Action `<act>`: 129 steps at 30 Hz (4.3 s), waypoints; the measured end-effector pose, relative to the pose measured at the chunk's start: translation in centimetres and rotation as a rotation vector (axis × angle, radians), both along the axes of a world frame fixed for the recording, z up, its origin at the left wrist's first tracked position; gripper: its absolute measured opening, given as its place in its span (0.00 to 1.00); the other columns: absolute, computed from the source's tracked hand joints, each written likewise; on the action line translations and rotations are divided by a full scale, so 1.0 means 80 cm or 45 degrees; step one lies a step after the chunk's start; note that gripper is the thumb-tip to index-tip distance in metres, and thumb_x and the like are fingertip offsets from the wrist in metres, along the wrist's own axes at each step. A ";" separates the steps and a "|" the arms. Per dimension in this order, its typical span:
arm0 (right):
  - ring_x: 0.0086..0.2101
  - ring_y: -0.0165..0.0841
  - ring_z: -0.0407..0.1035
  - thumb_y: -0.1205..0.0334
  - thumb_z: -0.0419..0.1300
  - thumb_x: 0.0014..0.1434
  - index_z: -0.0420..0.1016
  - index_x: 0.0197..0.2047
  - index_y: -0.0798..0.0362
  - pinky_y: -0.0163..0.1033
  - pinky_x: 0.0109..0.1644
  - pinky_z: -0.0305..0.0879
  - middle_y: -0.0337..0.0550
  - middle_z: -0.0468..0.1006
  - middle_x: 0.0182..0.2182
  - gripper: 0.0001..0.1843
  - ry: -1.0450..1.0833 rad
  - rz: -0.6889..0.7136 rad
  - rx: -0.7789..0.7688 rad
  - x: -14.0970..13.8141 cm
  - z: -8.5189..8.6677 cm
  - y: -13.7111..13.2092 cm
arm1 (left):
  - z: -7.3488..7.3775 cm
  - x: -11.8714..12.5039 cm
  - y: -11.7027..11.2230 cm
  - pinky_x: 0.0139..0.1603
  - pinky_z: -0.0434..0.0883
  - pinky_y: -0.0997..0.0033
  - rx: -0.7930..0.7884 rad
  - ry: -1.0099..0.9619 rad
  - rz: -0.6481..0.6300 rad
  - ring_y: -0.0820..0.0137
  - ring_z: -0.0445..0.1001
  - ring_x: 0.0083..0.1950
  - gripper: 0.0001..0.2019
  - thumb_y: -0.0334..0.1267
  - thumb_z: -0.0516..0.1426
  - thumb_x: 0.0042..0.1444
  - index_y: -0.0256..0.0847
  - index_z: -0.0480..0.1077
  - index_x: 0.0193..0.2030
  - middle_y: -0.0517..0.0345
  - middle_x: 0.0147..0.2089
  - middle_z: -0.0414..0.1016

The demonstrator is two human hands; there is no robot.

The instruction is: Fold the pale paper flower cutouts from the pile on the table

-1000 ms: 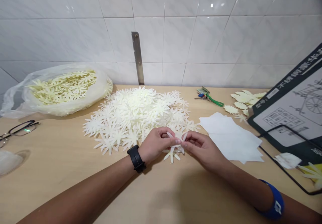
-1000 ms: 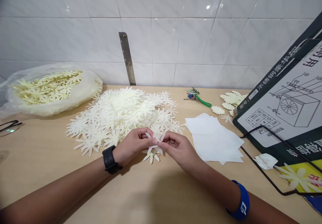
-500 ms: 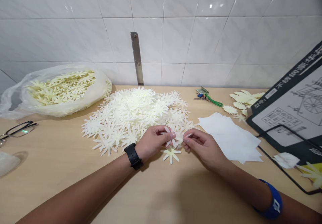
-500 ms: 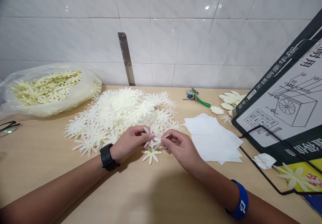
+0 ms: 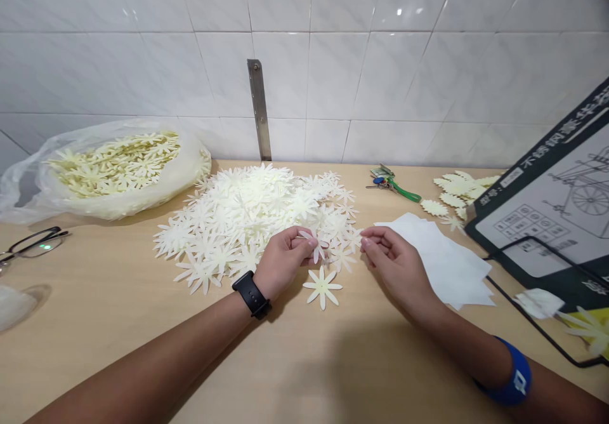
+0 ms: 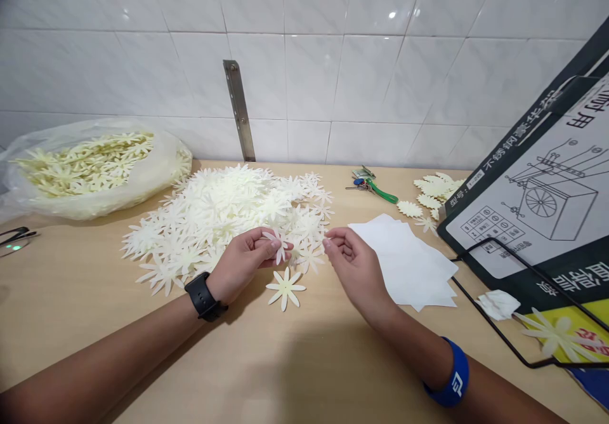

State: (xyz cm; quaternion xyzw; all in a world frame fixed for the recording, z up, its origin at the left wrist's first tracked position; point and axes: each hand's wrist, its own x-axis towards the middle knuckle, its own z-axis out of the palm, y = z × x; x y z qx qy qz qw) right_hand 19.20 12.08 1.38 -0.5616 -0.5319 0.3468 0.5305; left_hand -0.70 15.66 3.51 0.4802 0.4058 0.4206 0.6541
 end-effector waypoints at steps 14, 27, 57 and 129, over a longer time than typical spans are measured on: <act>0.26 0.32 0.65 0.51 0.61 0.57 0.69 0.46 0.51 0.36 0.29 0.60 0.35 0.70 0.25 0.17 -0.291 0.042 -0.149 0.002 0.007 -0.001 | 0.001 -0.007 -0.006 0.34 0.64 0.72 0.696 0.771 -0.109 0.70 0.71 0.31 0.12 0.43 0.52 0.61 0.42 0.75 0.37 0.59 0.33 0.78; 0.23 0.29 0.56 0.61 0.54 0.62 0.68 0.28 0.52 0.35 0.26 0.54 0.35 0.64 0.21 0.11 -0.498 0.149 0.135 -0.017 0.009 -0.026 | 0.006 -0.008 -0.005 0.32 0.62 0.73 0.744 0.945 -0.300 0.72 0.67 0.31 0.07 0.41 0.61 0.54 0.41 0.71 0.31 0.62 0.30 0.72; 0.27 0.30 0.69 0.64 0.53 0.65 0.76 0.35 0.53 0.37 0.33 0.69 0.41 0.75 0.26 0.11 -0.072 0.546 0.064 -0.017 -0.008 -0.024 | 0.008 0.004 -0.018 0.41 0.73 0.71 0.276 0.259 -0.231 0.67 0.77 0.37 0.05 0.35 0.64 0.49 0.36 0.80 0.33 0.53 0.33 0.81; 0.29 0.33 0.68 0.50 0.59 0.62 0.75 0.36 0.52 0.37 0.34 0.70 0.42 0.73 0.28 0.13 0.064 0.245 -0.007 -0.015 -0.011 -0.018 | 0.009 -0.001 0.004 0.33 0.70 0.75 -0.020 -0.012 0.046 0.77 0.69 0.26 0.07 0.30 0.58 0.48 0.37 0.68 0.36 0.63 0.25 0.70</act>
